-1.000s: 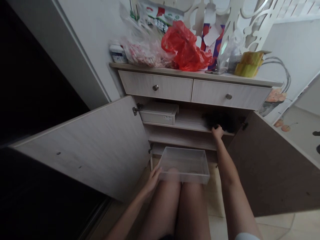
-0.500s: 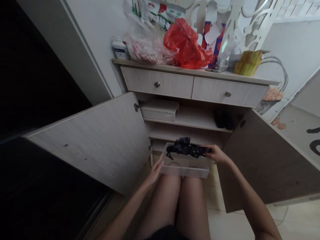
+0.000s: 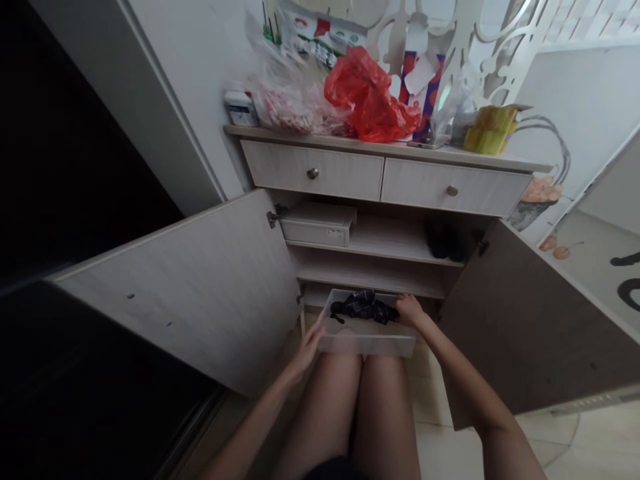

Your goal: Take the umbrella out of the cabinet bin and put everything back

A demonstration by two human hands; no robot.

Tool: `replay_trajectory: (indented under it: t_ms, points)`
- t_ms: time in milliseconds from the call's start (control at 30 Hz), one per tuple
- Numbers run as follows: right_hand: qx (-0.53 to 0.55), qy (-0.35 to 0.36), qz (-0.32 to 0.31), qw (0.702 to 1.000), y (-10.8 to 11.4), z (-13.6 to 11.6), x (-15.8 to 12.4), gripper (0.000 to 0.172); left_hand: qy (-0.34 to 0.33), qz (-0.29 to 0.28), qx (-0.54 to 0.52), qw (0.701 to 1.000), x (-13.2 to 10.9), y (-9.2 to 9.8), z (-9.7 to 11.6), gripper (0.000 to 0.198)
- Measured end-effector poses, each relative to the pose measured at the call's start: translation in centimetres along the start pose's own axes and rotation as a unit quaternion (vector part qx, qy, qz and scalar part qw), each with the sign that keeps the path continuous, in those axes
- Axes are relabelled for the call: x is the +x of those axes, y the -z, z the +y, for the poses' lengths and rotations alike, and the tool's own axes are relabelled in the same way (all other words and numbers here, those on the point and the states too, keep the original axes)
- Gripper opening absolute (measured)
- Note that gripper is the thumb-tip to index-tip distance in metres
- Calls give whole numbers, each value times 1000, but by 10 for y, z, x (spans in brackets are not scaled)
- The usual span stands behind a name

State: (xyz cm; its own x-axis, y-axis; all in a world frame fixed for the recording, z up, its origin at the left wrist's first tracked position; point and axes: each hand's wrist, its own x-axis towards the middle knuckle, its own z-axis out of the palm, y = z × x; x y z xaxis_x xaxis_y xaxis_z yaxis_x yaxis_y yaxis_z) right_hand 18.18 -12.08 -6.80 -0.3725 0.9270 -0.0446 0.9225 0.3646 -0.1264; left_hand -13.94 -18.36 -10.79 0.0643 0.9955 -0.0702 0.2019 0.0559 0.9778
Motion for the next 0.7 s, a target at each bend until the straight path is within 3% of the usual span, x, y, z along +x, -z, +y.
replay_trajectory:
  t_ms: [133,233,300,367,533,700]
  points:
    - [49,-22,-26,998,21,9,14,27,-1,8,-9,1000,0,-2,-1,70]
    - [56,-139,93,984,59,39,30,30,-8,4,-21,1000,0,-2,-5,74]
    - [5,-253,195,948,82,65,43,38,-8,1,-26,1000,0,-2,-7,79]
    - [-28,-337,228,913,96,90,55,43,-9,-4,-27,1000,2,-1,-10,85]
    - [28,-419,182,889,85,118,74,51,-2,13,-33,999,7,-3,-17,95]
    - [49,-412,261,872,61,114,77,46,2,13,-21,1000,7,-2,-15,98]
